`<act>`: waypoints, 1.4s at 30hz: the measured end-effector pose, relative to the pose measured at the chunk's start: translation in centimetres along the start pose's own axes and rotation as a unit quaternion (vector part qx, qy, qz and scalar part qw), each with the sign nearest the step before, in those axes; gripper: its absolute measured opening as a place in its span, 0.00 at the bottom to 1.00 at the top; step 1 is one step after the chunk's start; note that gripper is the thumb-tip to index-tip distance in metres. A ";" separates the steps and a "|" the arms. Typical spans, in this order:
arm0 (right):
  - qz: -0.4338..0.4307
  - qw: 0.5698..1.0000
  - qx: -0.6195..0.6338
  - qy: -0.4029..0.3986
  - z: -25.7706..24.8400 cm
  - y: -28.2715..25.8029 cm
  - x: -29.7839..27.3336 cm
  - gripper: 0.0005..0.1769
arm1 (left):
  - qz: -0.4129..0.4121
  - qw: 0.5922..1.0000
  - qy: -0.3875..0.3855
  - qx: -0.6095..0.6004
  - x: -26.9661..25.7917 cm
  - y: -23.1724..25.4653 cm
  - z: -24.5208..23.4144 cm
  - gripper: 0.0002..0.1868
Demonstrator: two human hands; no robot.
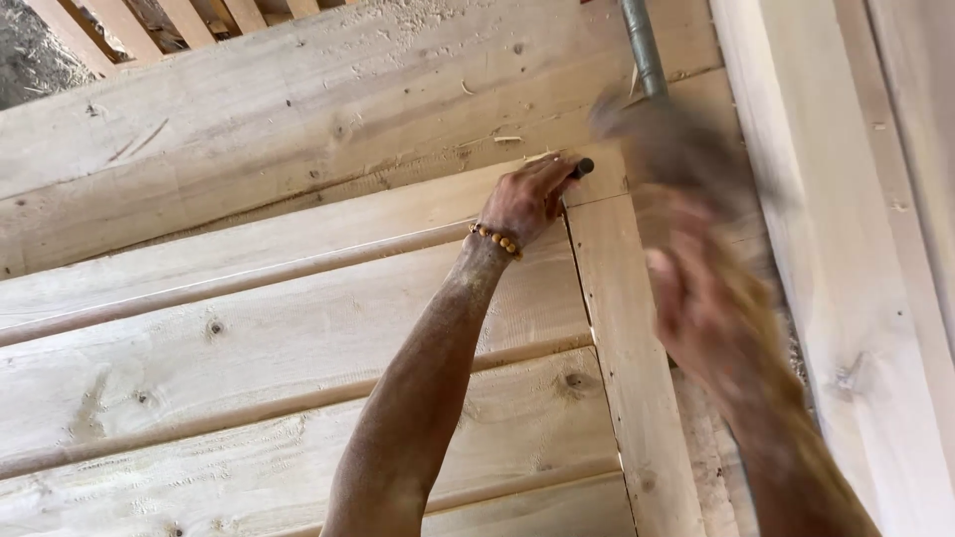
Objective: Hammer nails into a wooden door panel and then sand a small piece of wood.
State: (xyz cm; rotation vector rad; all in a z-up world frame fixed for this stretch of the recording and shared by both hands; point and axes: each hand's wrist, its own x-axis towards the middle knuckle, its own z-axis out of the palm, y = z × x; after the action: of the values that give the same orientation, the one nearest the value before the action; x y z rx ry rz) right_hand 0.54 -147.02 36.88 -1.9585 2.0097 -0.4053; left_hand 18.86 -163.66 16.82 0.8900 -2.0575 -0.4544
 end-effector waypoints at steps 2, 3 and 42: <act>0.095 0.977 -0.093 -0.167 -0.1 -0.7 -1.3 0.39 | -0.014 1.000 -0.013 -0.013 -0.9 1.6 -0.5 0.12; -0.013 0.993 -0.119 0.019 1.6 1.9 -2.4 0.37 | -0.037 0.999 0.006 -0.038 -0.2 1.4 -0.7 0.13; 0.151 0.951 0.262 0.067 3.0 5.2 -18.8 0.14 | -0.062 0.998 -0.030 0.010 -6.2 7.9 -0.4 0.16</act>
State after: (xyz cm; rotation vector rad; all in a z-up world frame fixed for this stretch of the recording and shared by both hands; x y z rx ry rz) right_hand -2.60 -128.10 32.36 -1.3125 1.9722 -0.9040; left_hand 18.31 -153.74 18.27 1.0324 -2.0708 -0.5343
